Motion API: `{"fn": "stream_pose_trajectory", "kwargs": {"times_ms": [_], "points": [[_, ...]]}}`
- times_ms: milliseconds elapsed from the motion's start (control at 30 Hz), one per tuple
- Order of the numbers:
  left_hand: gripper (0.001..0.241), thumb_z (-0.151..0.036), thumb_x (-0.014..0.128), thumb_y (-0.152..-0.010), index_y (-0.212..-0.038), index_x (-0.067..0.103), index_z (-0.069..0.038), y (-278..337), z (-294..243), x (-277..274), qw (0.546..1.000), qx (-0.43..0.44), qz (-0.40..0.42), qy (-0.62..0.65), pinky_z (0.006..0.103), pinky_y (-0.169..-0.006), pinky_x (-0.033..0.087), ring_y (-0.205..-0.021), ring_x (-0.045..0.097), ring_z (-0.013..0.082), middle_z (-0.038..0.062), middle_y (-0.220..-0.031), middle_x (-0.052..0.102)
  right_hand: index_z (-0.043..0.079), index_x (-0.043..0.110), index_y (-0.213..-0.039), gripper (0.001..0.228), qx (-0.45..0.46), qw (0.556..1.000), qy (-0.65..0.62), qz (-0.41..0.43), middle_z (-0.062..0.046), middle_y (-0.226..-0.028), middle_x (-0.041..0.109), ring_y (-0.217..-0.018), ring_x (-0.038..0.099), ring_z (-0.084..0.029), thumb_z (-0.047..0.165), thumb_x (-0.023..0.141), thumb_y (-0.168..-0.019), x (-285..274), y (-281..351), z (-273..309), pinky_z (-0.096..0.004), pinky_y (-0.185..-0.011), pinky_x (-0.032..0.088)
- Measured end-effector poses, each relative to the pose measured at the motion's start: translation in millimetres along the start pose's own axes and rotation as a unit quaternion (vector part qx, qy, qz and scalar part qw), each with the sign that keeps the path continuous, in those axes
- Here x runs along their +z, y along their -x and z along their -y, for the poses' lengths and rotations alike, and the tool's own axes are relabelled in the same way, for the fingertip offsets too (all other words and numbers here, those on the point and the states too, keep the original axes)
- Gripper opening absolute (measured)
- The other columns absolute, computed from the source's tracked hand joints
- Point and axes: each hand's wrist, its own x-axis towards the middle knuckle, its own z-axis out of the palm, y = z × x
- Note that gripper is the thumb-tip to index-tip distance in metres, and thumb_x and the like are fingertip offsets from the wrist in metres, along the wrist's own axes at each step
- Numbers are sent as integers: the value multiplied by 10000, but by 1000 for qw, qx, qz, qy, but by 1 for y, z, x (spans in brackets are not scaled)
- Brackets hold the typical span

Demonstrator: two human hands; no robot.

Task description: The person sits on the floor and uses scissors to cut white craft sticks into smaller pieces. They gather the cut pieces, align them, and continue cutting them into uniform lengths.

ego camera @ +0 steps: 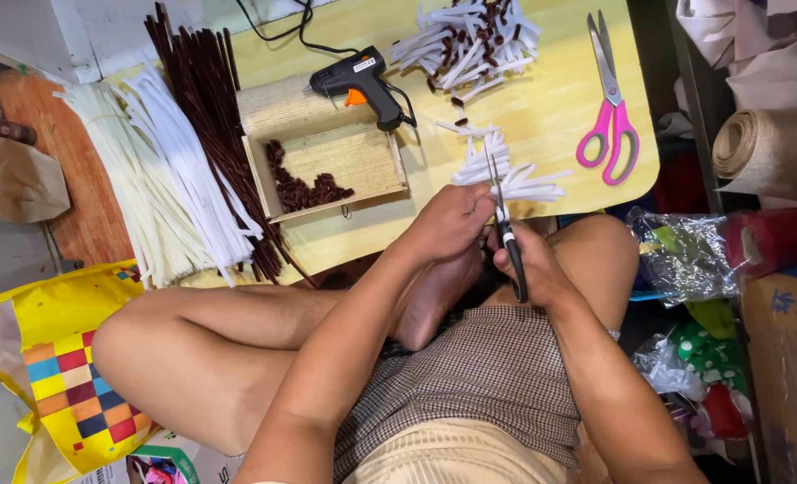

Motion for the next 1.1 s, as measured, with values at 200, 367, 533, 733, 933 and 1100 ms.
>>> {"fn": "stream_pose_trajectory", "kwargs": {"times_ms": [200, 367, 533, 733, 933, 1100], "points": [[354, -338, 486, -974, -748, 564, -77, -7, 6, 0, 999, 11, -34, 12, 493, -668, 534, -641, 632, 420, 237, -621, 609, 135, 678, -896, 592, 4, 999, -45, -6, -27, -765, 649, -779, 583, -150, 727, 665, -866, -2, -11, -45, -288, -747, 456], [355, -331, 476, -985, -767, 580, -71, -6, 9, 6, 999, 3, -25, 22, 507, -695, 539, -672, 646, 426, 247, -633, 624, 137, 678, -801, 566, -10, 1000, -27, -9, 1, -659, 581, -690, 531, -110, 699, 699, -859, -3, -5, -20, -257, -656, 416], [346, -314, 467, -978, -766, 572, -61, 3, -14, -9, 1000, 7, 8, -29, 544, -685, 535, -716, 661, 492, 246, -630, 646, 107, 645, -864, 693, -30, 999, -7, 22, -97, -828, 574, -830, 562, -221, 797, 651, -804, -2, -10, -3, -355, -784, 460], [366, -301, 453, -1000, -761, 556, -44, -8, 3, -10, 1000, 26, -1, 2, 507, -688, 526, -638, 602, 454, 293, -639, 590, 129, 681, -825, 579, -11, 999, -36, 1, -26, -670, 586, -704, 590, -150, 707, 701, -860, -4, -18, -36, -296, -685, 455], [391, -297, 448, -1020, -729, 522, -46, -10, 5, -15, 998, 50, -11, 38, 470, -686, 526, -610, 556, 302, 268, -601, 533, 89, 678, -716, 491, -8, 998, -57, -40, -48, -566, 651, -608, 645, -124, 538, 790, -880, 3, -19, -20, -223, -608, 460], [350, -256, 448, -1013, -721, 528, -79, 2, -7, -17, 993, 31, 13, 114, 415, -736, 517, -678, 512, 210, 127, -607, 491, 79, 645, -1041, 618, 5, 997, -51, 59, -114, -944, 670, -983, 601, -246, 684, 590, -926, 0, -14, 18, -419, -897, 487]]}}
